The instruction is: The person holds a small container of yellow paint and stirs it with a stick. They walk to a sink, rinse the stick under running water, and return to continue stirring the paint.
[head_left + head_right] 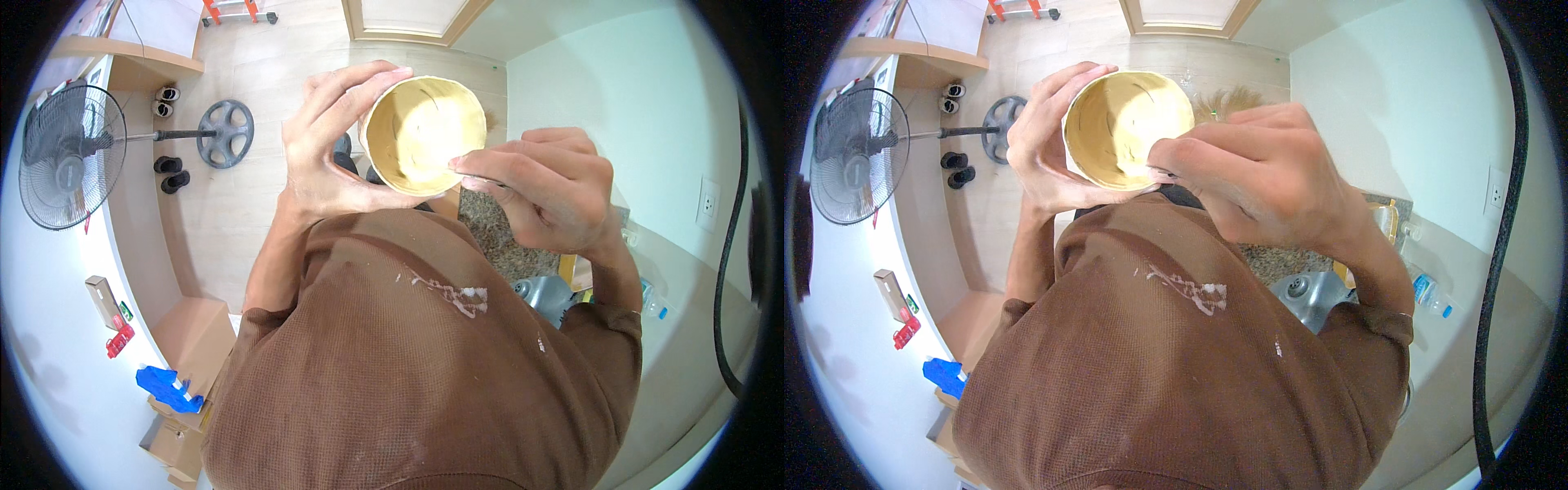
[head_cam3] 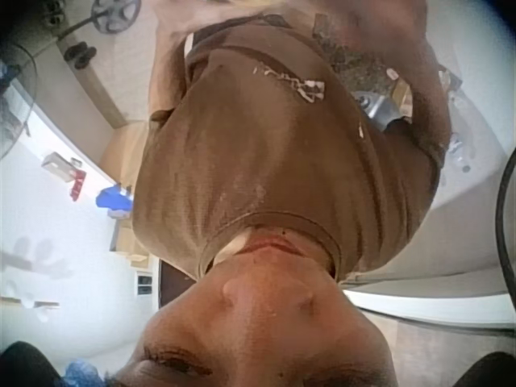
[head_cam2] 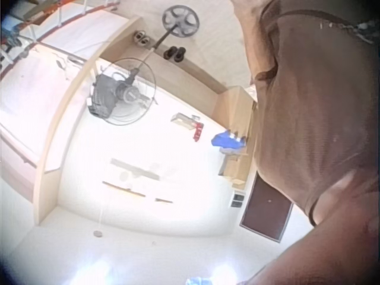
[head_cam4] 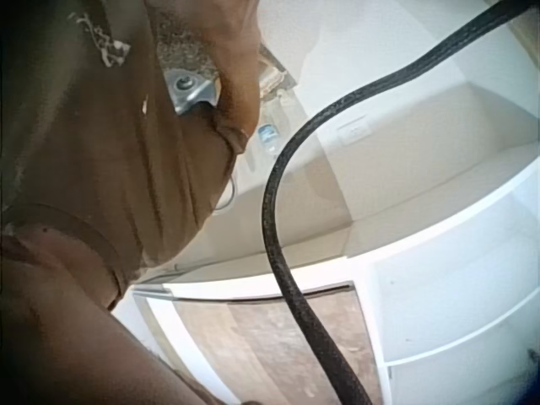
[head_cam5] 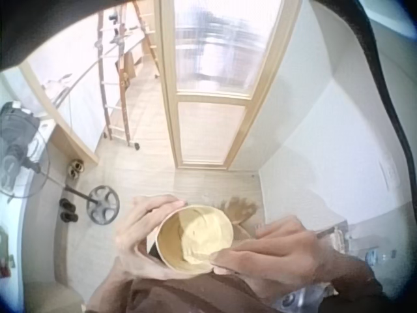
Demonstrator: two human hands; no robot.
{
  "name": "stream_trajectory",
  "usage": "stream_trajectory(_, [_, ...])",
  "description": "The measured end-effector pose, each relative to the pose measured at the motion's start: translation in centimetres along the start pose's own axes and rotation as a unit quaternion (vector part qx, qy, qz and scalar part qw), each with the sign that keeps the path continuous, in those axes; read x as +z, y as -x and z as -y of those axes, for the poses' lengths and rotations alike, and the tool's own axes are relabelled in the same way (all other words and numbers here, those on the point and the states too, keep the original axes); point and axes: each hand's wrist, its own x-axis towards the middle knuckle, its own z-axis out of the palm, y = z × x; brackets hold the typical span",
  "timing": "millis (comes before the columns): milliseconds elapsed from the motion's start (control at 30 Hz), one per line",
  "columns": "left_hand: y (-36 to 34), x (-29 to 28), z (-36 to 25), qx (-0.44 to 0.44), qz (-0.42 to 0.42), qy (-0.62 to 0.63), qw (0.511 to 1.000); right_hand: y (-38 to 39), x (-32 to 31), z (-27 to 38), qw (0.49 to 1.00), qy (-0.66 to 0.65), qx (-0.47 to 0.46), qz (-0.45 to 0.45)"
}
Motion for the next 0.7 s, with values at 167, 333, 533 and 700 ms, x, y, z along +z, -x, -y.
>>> stream_trajectory(167, [0.1, -0.1, 0.0, -0.007, -0.003, -0.003, 1.000, 0.5, 1.7, 1.0, 0.997, -0.028, 0.030, -0.058])
stream_trajectory(333, [0.0, -0.1, -0.3, -0.010, -0.005, 0.006, 1.000, 0.1, 2.7, 1.6, 0.995, -0.045, -0.003, -0.085])
stream_trajectory(533, [0.5, -0.2, -0.3, -0.005, 0.003, 0.020, 1.000, 0.4, 1.5, 1.4, 0.993, -0.110, 0.026, -0.032])
stream_trajectory(700, [0.6, -0.3, -0.4, 0.004, -0.001, 0.016, 1.000, 0.1, 1.8, 0.4, 0.993, -0.053, 0.011, -0.103])
